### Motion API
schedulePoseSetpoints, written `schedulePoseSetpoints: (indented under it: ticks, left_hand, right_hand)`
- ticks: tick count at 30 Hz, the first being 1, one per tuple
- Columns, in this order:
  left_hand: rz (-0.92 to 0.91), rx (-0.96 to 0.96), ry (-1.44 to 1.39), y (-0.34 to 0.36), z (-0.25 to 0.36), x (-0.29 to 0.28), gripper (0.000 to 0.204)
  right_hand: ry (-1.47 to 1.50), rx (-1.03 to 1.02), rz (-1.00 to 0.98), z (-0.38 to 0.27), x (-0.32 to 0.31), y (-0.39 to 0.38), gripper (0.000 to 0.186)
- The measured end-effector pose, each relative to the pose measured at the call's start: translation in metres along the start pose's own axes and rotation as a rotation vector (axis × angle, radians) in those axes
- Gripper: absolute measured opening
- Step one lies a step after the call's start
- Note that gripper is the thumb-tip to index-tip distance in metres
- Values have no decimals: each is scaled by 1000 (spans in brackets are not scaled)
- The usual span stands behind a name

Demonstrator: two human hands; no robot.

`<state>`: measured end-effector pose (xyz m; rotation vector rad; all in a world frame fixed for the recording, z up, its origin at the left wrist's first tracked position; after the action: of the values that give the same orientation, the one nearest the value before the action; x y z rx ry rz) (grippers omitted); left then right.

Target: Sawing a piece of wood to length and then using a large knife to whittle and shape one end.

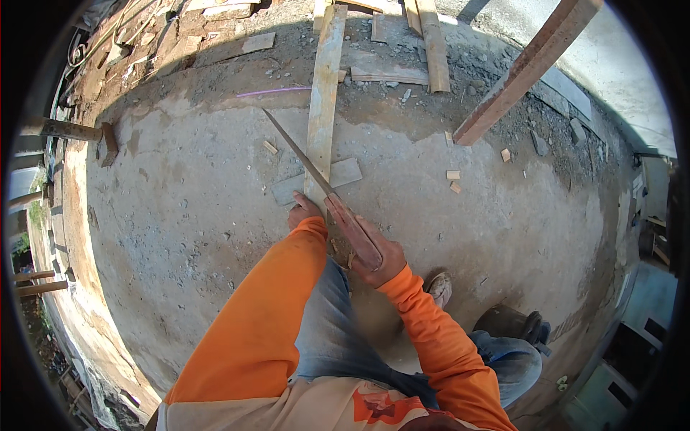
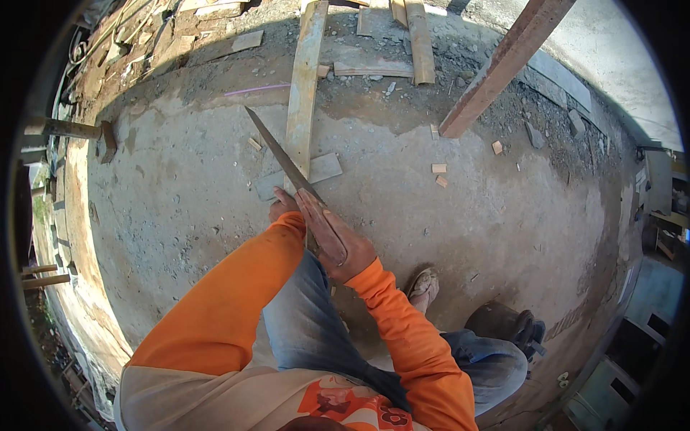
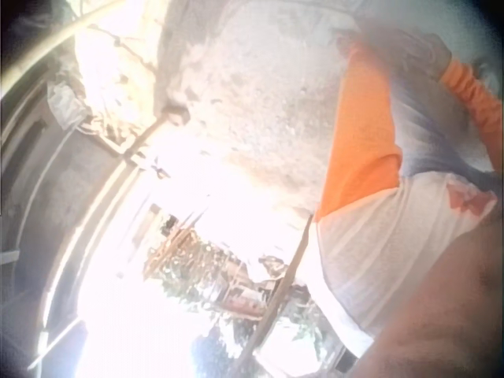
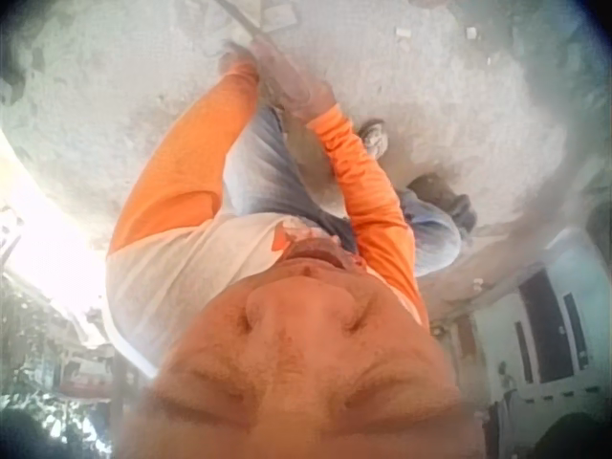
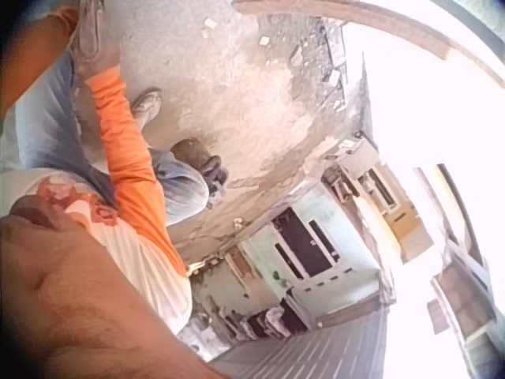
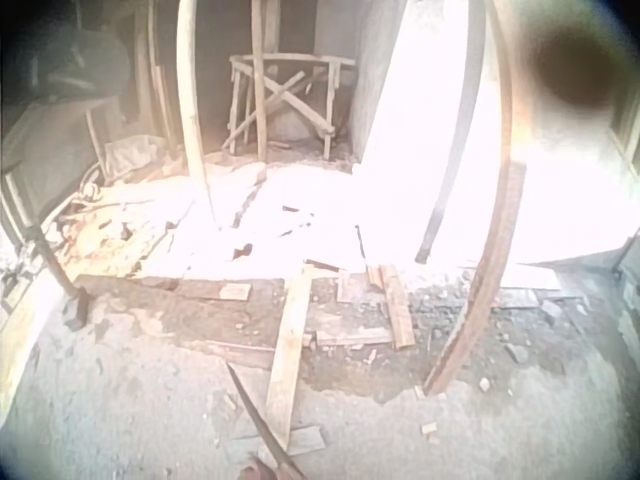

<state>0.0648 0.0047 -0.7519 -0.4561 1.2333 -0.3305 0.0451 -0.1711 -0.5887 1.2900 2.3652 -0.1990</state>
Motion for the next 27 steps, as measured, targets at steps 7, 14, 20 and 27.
schedulePoseSetpoints:
  ticks: [7, 14, 20, 27]
  left_hand:
    - [-31, 1, 23, -5, 7, -19, 71]
    - [-57, -50, 58, -18, 11, -13, 69]
    - [-28, -40, 62, 1, 3, -19, 68]
    - [-42, -36, 42, -4, 5, -17, 66]
  right_hand:
    - [-294, -183, -151, -28, -36, -48, 79]
    - [3, 108, -7, 18, -3, 10, 75]
    - [-328, -111, -185, -14, -28, -44, 73]
    - [-232, -89, -132, -1, -4, 5, 72]
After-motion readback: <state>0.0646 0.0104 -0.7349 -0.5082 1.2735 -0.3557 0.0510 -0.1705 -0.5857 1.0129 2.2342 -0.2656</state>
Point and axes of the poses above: each hand's wrist, its own y-axis towards the middle knuckle, its own x-axis out of the palm, z = x × y, the point moved 1 cm from there along y, towards the middle knuckle, and after that the axes turned 10 degrees about -x, right-handed, at the moved point
